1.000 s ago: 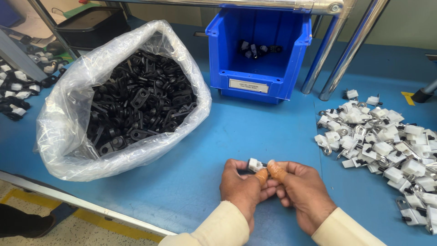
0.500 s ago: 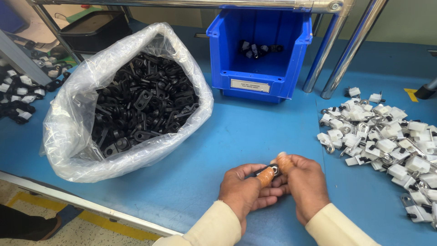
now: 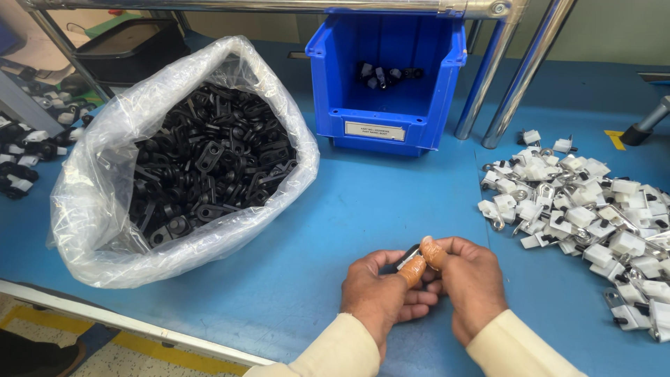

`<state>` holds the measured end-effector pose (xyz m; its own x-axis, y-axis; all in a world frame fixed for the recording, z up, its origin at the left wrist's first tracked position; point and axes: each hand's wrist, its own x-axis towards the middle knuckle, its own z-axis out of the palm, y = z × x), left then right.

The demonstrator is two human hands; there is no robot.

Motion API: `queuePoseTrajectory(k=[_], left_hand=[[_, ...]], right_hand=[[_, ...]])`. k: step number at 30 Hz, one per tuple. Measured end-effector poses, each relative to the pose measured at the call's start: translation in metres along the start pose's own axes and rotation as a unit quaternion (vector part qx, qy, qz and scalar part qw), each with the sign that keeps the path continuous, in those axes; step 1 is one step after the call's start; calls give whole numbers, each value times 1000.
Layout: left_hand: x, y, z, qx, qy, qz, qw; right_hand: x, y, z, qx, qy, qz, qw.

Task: The person repeatedly picks a black plastic part from a bag and a white plastic part from a pile, presses them together by hand, and places the assembled unit into a blue bin. The cycle continues with multiple units.

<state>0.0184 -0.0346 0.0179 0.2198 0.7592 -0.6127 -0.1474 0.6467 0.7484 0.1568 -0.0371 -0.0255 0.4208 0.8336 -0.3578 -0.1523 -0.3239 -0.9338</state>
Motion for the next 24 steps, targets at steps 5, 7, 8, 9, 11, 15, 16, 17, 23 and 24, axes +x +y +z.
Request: queuePoseTrajectory(k=[5,7,8,9,11,15,16,17,23,24], left_hand=[[-3,3,5,-50,-6,-20,999],[-3,3,4,-66,-1,-36,997],[-3,3,3,-84,-15,-35,996],[-3,3,2,-101,-29,-35,994],[-2,1,1,-129,-54,-31,990],[2,-3,3,-133,-41,-18,990],[3,-4,5,-123,-25,-15,992],[5,-4,6,-132,-22,-12,991],[11,-1,10,-206,-50,-39,977],[12,-1,10,-203,-48,-47,977]], right_hand=[[-8,-15,2,46,23,62,997],[-17,-19,2,44,21,58,997],[-20,-21,3,43,19,56,997],[-22,-22,4,23,18,47,998],[-24,-23,4,-17,17,27,999],[-17,-18,8,11,22,32,999],[-15,-14,11,35,31,24,999],[-12,-11,13,59,39,15,997],[-7,-12,11,152,51,35,986],[-9,-14,10,136,50,31,989]])
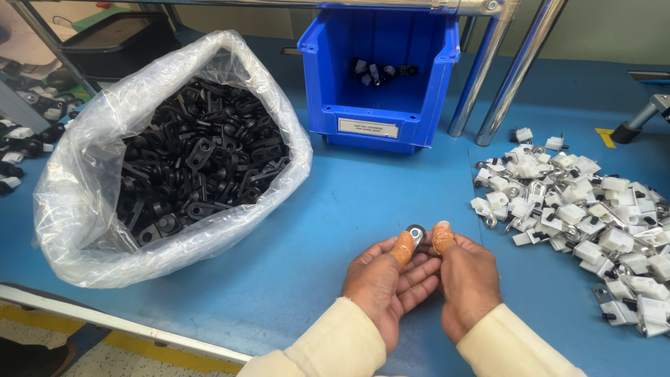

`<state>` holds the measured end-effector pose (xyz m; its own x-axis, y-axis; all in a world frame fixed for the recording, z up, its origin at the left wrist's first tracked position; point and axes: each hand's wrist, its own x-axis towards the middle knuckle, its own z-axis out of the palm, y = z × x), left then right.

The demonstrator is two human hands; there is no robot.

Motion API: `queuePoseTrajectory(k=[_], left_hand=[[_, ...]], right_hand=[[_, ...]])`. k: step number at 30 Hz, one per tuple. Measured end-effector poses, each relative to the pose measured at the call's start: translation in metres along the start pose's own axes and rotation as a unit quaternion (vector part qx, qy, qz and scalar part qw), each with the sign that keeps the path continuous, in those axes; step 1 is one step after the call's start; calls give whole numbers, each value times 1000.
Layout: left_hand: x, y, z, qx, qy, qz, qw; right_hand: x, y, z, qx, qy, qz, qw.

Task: The person repeatedly picks a black plastic part from a bag and a white plastic part from a pile, presses them together by hand, and places the assembled unit into a blue bin. The cycle continues with multiple units.

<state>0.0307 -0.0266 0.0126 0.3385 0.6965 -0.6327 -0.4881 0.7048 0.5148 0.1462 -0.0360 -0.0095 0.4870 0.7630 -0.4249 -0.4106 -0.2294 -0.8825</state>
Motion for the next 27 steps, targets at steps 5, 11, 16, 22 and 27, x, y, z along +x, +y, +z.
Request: queuePoseTrajectory(k=[5,11,16,22,27], left_hand=[[0,-2,-5,-17,-33,-6,999],[2,-5,2,34,44,21,998],[-1,4,3,2,59,-12,998],[-7,8,-3,21,-7,-12,1000],[-7,9,-2,27,-26,-8,999]], right_hand=[[-14,-9,1,-114,-32,32,992],[-16,-3,13,-80,-3,-13,997],[-20,0,5,-101,-58,-6,993],[-14,-3,-2,-125,-69,7,990],[-9,-1,-5,-155,-63,6,986]])
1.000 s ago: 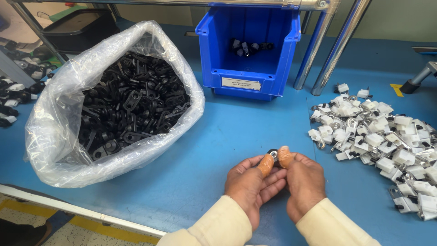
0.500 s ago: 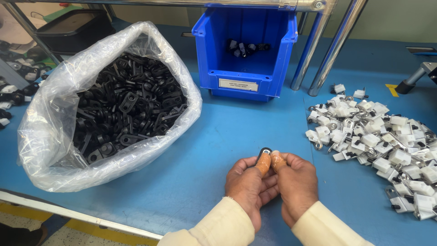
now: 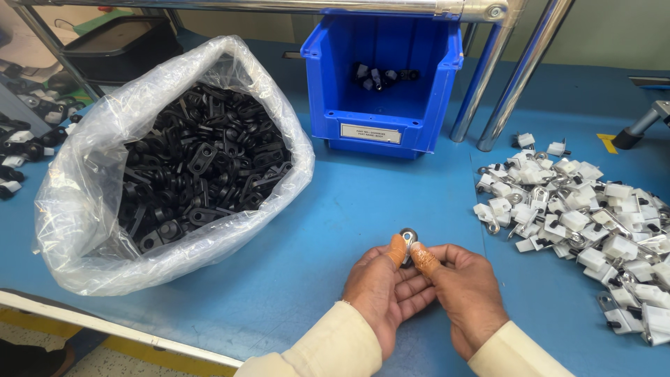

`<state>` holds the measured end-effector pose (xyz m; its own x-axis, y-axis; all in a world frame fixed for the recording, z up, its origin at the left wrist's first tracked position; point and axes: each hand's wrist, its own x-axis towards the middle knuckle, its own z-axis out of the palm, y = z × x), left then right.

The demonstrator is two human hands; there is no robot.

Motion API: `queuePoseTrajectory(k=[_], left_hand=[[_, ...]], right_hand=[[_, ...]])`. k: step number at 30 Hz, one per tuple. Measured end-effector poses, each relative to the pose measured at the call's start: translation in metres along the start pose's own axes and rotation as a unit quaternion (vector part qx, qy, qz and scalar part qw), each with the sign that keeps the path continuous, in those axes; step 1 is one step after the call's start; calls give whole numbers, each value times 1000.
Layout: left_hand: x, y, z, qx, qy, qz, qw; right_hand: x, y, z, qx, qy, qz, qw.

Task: The person repeatedly picks a black plastic part from a bag and a white plastic part from a pile, presses them together by hand, and places the assembled unit into a blue bin. The cycle continues with multiple units.

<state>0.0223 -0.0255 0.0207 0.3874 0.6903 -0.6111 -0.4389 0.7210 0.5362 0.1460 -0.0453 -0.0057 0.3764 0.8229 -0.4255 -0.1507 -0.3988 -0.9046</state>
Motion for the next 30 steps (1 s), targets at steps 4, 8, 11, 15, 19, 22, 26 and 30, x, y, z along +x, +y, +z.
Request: queuePoseTrajectory(k=[4,8,11,15,19,22,26,30], left_hand=[[0,3,4,63,50,3,997],[-1,7,4,49,46,15,998],[0,5,2,32,33,4,999],[5,1,2,43,65,13,997],[11,5,-5,60,90,19,994],[14,3,-10,54,84,4,995],[12,-1,-13,61,58,-3,996],[9,0,-13,149,26,31,988]], right_hand=[[3,4,7,-14,18,-31,999],[4,4,6,9,-11,-32,999],[8,1,4,-23,0,-12,1000],[7,1,9,-44,14,-35,998],[-4,1,4,-98,-25,-28,995],[-5,-3,-3,-62,-51,-22,997],[5,-9,-5,-17,-19,8,1000],[14,-12,-10,-3,-65,3,998]])
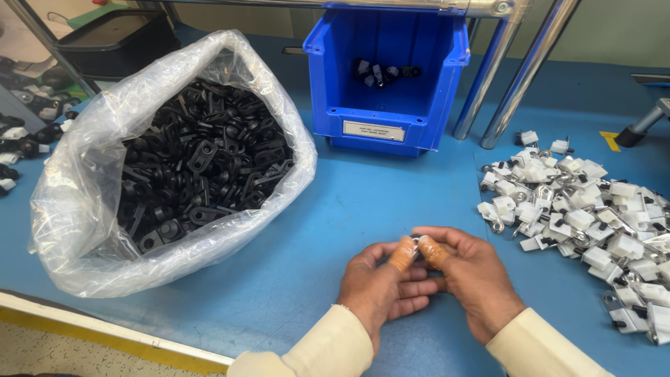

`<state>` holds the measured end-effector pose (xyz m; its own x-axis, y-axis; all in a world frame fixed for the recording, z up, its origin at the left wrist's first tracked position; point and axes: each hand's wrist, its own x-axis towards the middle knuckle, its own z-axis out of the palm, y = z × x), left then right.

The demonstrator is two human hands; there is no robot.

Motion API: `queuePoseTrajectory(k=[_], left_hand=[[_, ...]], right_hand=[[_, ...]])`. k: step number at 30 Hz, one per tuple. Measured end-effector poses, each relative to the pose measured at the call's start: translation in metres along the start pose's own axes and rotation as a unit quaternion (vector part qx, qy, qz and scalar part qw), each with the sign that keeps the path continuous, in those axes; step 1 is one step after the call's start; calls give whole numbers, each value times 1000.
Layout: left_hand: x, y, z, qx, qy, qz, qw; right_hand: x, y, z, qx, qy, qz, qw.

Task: The person repeatedly picks a black plastic part from a bag and a white plastic part from a pile, presses them together by hand, and places the assembled unit into a blue bin. The cycle continues with multiple units.

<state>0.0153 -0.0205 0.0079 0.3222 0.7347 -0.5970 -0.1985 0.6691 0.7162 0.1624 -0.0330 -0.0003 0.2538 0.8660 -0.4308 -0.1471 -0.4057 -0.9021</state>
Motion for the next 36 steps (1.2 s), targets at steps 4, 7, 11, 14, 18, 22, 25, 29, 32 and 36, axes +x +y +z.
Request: queuePoseTrajectory(k=[4,7,11,14,18,22,25,29,32,36], left_hand=[[-7,-1,-3,186,15,134,973],[-8,0,-4,249,38,170,953],[-10,3,-12,327,52,249,910],[-18,7,-22,356,44,212,909],[-40,17,-45,320,36,114,940],[-55,28,-57,380,70,128,913],[-57,35,-58,380,57,126,915],[-56,38,-62,384,54,145,910],[-56,38,-67,382,58,147,910],[-50,48,-65,428,37,148,891]], right_hand=[[1,0,-2,19,27,15,999],[2,2,0,26,26,15,999],[5,5,3,36,23,41,998],[4,4,6,-5,-1,55,998],[7,-35,23,-114,-117,59,985],[40,-111,43,27,-60,-186,980],[50,-112,35,1,-31,-203,979],[29,-47,-1,-197,62,-195,959],[12,-21,-42,-431,200,-250,844],[23,-35,-84,-637,236,-397,618]])
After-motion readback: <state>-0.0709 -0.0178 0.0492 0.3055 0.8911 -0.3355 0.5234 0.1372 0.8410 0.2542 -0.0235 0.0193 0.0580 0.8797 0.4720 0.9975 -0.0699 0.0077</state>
